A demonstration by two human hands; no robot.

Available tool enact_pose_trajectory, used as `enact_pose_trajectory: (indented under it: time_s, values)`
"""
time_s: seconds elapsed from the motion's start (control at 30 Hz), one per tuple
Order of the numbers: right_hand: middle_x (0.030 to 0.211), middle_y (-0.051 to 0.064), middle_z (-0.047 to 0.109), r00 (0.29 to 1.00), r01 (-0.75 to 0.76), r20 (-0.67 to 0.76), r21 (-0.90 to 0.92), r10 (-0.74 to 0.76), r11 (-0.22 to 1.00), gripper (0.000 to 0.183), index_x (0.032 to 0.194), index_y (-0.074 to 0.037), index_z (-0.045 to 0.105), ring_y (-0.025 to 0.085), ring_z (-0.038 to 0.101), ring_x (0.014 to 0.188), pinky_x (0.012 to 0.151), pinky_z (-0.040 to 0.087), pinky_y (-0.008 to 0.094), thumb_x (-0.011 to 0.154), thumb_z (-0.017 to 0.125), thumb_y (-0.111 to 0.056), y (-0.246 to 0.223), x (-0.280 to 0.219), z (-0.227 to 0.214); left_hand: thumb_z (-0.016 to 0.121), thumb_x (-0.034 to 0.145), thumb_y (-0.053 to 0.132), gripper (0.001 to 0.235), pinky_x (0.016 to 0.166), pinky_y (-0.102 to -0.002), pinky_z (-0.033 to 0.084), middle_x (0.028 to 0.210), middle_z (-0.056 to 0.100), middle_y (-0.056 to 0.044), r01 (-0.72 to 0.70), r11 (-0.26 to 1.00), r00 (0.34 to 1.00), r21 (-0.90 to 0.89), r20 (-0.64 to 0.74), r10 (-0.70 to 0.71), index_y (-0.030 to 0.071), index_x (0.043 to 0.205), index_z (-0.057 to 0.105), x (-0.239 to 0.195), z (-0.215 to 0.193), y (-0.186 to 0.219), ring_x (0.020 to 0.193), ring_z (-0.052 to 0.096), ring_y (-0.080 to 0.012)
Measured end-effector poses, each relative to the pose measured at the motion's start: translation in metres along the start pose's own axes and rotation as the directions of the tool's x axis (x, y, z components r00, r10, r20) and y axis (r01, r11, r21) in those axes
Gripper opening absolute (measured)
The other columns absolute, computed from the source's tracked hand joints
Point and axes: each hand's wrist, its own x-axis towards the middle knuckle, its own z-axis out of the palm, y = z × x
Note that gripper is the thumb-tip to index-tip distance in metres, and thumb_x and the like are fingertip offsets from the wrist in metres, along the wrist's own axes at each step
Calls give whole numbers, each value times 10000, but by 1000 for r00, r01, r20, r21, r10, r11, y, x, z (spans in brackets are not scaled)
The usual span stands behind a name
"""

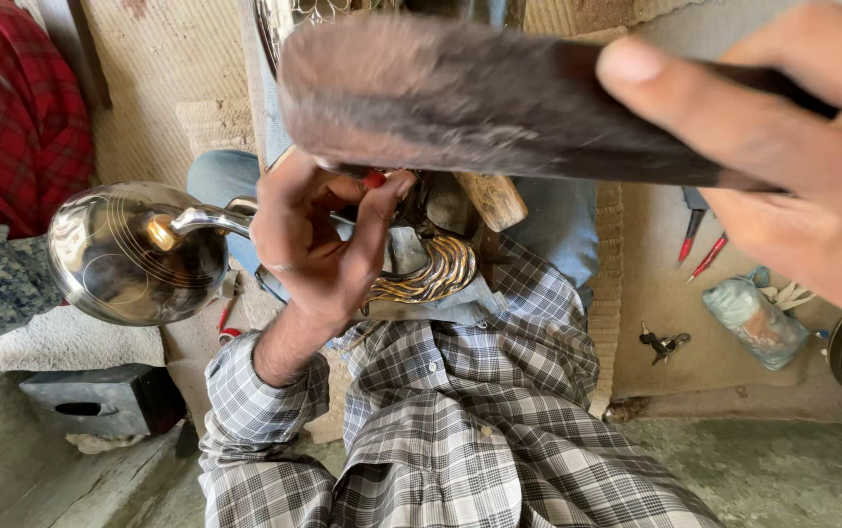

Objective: The person uses a hammer and chisel to engrave a decorative pattern on a polished metal object. They repeatedly strike the chisel to create a textured design on the surface.

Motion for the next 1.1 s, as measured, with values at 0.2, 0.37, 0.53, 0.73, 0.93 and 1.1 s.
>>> enact_pose_trajectory:
  time_s: [0.2,0.37,0.53,0.73,0.93,1.1]
  values:
    - [929,141,634,993,-106,-30,114,110,988,687,1499,-94,490,207,580,714,616,488,363,868,736,19,2,-15,7,814,1015,-47,398,562,-234,504,932,752,-71,-130,987,984,92,138,117,-5,1336,581,4,-8,0,639,673,-96]
    - [905,136,620,987,-149,-36,154,156,977,757,1521,-107,460,209,592,702,579,490,351,845,765,42,1,-27,17,766,1067,6,373,577,-248,600,975,769,-59,-293,951,909,99,338,245,97,1399,622,22,-10,-12,682,714,-116]
    - [838,121,591,966,-189,-145,167,214,968,794,1524,-75,396,191,583,660,551,497,353,844,786,45,-3,-58,49,843,982,58,435,499,-267,540,834,786,-22,-372,900,790,227,587,178,136,1367,657,47,-14,-8,573,669,-113]
    - [886,135,604,850,-259,-383,296,362,920,738,1518,-42,401,173,577,640,519,518,317,889,780,28,-15,-96,131,651,948,-108,600,673,-257,658,1087,790,-27,-411,909,599,68,771,214,157,1480,571,74,-11,5,922,789,-142]
    - [919,161,610,753,-325,-506,268,419,907,715,1469,-47,363,286,645,739,595,512,414,895,776,57,-40,-111,181,793,974,52,520,637,-289,645,1141,779,-92,-441,897,423,-13,879,221,139,1455,616,98,0,9,839,778,-160]
    - [1020,207,657,684,-350,-550,328,479,877,744,1549,-60,359,331,688,809,723,557,435,953,783,72,-56,-112,194,806,841,41,666,764,-371,641,1160,789,-58,-462,886,372,-52,895,247,182,1460,606,103,-2,16,935,782,-210]
